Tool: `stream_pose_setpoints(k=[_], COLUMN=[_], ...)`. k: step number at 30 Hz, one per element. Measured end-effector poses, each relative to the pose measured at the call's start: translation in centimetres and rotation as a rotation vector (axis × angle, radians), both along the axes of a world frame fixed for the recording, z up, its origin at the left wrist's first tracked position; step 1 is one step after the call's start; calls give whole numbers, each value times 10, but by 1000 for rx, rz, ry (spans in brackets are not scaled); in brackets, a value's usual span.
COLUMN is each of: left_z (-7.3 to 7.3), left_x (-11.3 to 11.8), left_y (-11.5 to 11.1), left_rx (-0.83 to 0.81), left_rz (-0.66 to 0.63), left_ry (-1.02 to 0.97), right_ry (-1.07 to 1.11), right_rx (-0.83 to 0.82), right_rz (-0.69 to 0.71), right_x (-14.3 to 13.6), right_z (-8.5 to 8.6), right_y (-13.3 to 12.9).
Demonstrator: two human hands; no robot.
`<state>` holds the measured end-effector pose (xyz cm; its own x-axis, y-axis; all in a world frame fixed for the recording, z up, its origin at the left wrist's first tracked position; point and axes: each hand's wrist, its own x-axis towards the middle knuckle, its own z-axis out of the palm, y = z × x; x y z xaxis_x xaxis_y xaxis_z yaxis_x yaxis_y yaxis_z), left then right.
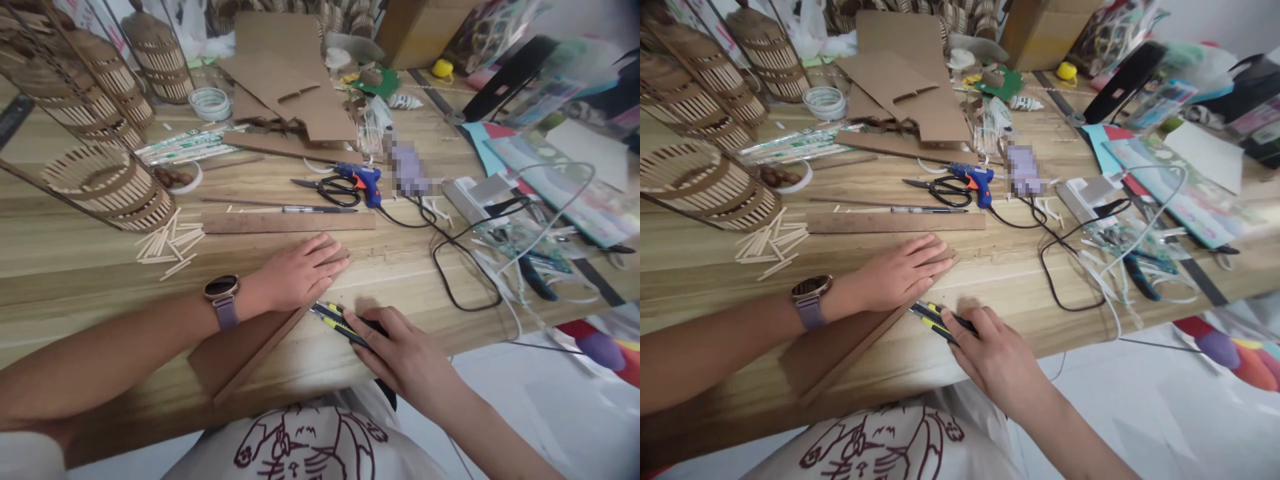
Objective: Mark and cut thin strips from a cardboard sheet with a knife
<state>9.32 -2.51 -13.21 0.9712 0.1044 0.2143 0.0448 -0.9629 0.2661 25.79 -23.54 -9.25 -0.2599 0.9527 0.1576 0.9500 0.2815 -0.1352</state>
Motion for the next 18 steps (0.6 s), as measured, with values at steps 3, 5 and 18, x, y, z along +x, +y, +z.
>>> stream_pose_setpoints(k=[3, 5, 18], left_z=[0, 0, 4], left_x=[0, 1, 3], left_y=[1, 1, 2], left_rx=[-4, -7, 12], left_rz=[0, 0, 1], left_ry=[-5, -2, 52], right_ry=[14, 22, 29], right_rx=[-21, -32, 15], right_rz=[7, 5, 64], right_x=[-8, -13, -47], right_z=[1, 2, 0], right_y=[-4, -6, -11])
